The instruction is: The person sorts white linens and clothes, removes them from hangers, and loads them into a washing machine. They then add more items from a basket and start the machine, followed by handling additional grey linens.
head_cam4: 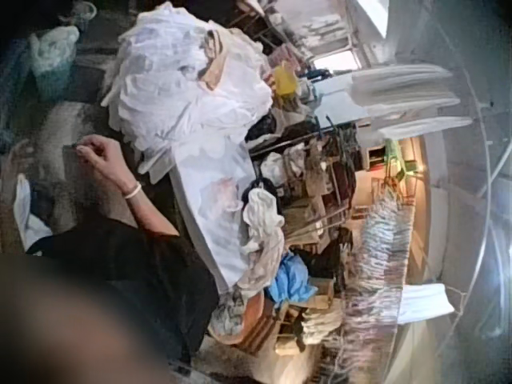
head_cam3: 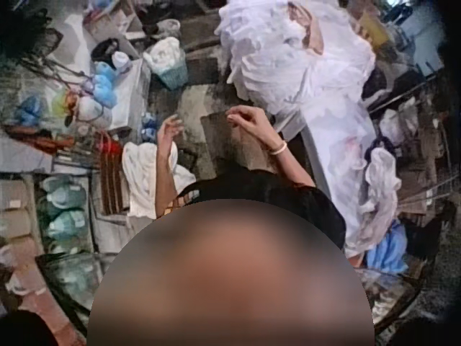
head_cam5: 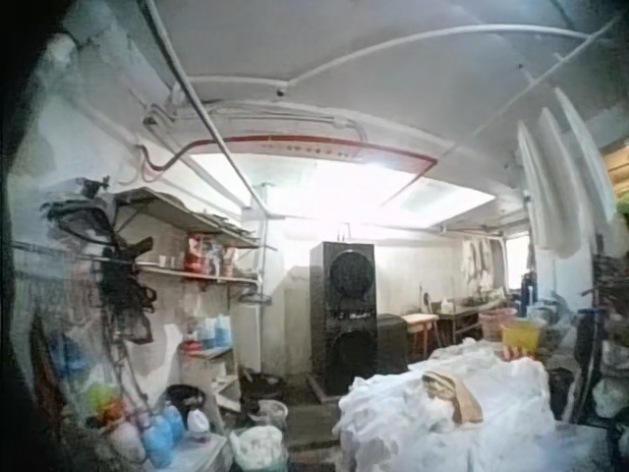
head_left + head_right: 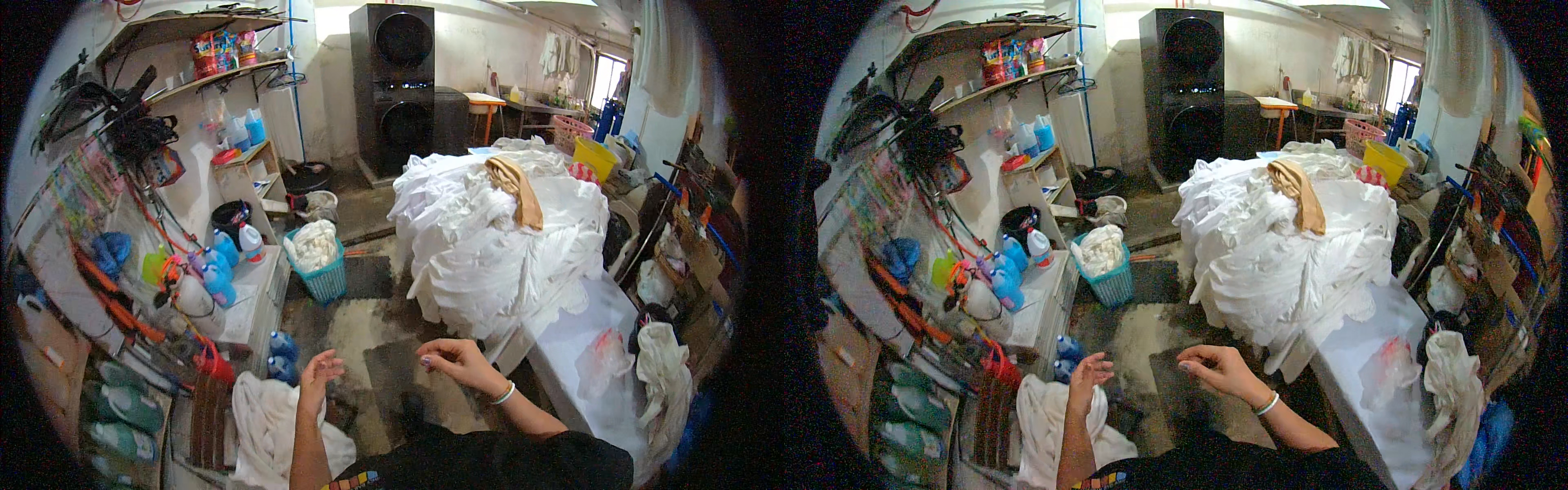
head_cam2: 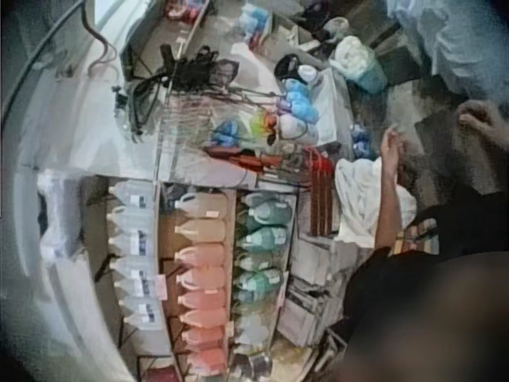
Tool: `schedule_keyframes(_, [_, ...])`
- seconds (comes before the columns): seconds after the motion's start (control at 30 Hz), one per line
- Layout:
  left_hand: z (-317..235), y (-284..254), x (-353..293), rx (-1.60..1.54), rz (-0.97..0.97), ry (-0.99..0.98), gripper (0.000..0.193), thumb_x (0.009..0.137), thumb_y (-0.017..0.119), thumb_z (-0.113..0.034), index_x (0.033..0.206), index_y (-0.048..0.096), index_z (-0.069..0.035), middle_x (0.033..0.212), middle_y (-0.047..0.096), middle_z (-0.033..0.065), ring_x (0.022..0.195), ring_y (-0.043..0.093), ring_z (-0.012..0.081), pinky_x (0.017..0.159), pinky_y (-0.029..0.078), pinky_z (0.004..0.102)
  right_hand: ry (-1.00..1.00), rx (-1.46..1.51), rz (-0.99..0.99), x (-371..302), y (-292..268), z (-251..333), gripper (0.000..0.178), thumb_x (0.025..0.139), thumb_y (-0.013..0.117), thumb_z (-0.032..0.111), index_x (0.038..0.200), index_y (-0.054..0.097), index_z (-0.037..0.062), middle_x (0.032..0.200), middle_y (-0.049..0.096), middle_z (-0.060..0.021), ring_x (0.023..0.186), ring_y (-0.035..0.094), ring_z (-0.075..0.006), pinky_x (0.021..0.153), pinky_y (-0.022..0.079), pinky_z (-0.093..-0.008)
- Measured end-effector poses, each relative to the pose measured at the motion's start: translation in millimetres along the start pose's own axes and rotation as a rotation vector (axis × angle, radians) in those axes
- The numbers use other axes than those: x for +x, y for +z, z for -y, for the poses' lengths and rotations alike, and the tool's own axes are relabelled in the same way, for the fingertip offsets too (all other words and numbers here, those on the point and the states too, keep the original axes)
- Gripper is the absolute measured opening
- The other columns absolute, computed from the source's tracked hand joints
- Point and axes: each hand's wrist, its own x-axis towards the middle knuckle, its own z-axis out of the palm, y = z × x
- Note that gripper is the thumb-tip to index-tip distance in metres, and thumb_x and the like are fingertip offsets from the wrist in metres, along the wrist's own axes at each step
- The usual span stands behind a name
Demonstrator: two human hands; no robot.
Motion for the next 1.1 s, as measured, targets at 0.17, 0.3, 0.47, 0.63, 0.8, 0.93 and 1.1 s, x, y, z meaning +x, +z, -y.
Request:
schedule_keyframes(0.17, [17,-26,136,-0.104,-0.135,-0.003,0.072,0.101,0.047,-0.065,0.136,0.058,-0.003,0.115,0.072,0.0145,0.097,0.072,0.0241,0.088,0.057,0.0383,-0.039,-0.028,-0.035,152,-47,-44,0.028,0.1,0.067,0.024,0.115,0.073,0.0012,0.094,0.075,-0.0041,0.08,0.067,-0.0072,0.072,0.054,-0.0268])
schedule_keyframes(0.3, [10,-48,238,-0.239,-0.363,-0.03,0.072,0.101,0.045,-0.066,0.135,0.058,-0.004,0.111,0.072,0.0134,0.093,0.072,0.0196,0.081,0.057,0.0325,-0.007,0.071,0.024,282,-90,-51,0.032,0.101,0.066,0.026,0.117,0.071,-0.0018,0.092,0.074,-0.0042,0.08,0.066,-0.0063,0.07,0.053,-0.0256])
schedule_keyframes(0.47, [3,-78,372,-0.236,-0.512,-0.056,0.07,0.103,0.044,-0.063,0.137,0.056,-0.004,0.103,0.071,0.0101,0.082,0.069,0.0187,0.072,0.054,0.0318,-0.144,0.13,0.107,460,-95,-71,0.031,0.101,0.066,0.024,0.115,0.071,-0.0018,0.091,0.075,-0.0052,0.077,0.069,-0.0093,0.07,0.055,-0.0269])
schedule_keyframes(0.63, [30,-111,507,-0.191,-0.479,-0.047,0.064,0.104,0.046,-0.06,0.143,0.052,-0.011,0.112,0.071,0.0133,0.092,0.07,0.0199,0.082,0.056,0.0315,0.017,0.082,0.289,620,-65,-154,0.029,0.105,0.059,0.019,0.116,0.069,-0.0066,0.094,0.073,-0.0062,0.079,0.069,-0.0112,0.072,0.057,-0.0283])
schedule_keyframes(0.8, [50,-166,646,-0.192,-0.489,-0.163,0.06,0.105,0.046,-0.057,0.141,0.053,-0.009,0.114,0.071,0.011,0.091,0.07,0.0178,0.08,0.055,0.0305,0.344,0.122,0.284,776,-36,-243,0.04,0.105,0.059,0.035,0.113,0.071,-0.0025,0.091,0.073,-0.0054,0.078,0.07,-0.012,0.071,0.058,-0.0298])
schedule_keyframes(0.93, [48,-221,744,-0.152,-0.482,-0.266,0.062,0.105,0.044,-0.058,0.14,0.053,-0.008,0.113,0.072,0.0092,0.089,0.069,0.0154,0.08,0.054,0.0311,0.465,0.071,0.281,915,-10,-302,0.046,0.103,0.061,0.042,0.114,0.072,-0.0004,0.093,0.075,-0.007,0.076,0.072,-0.0146,0.063,0.056,-0.0285])
schedule_keyframes(1.1, [50,-265,837,-0.086,-0.508,-0.325,0.061,0.106,0.045,-0.057,0.139,0.055,-0.007,0.112,0.072,0.0085,0.09,0.07,0.0145,0.075,0.051,0.0288,0.632,0.085,0.297,1046,15,-376,0.05,0.1,0.064,0.043,0.124,0.067,-0.0005,0.091,0.074,-0.0081,0.07,0.072,-0.0163,0.061,0.055,-0.0302])
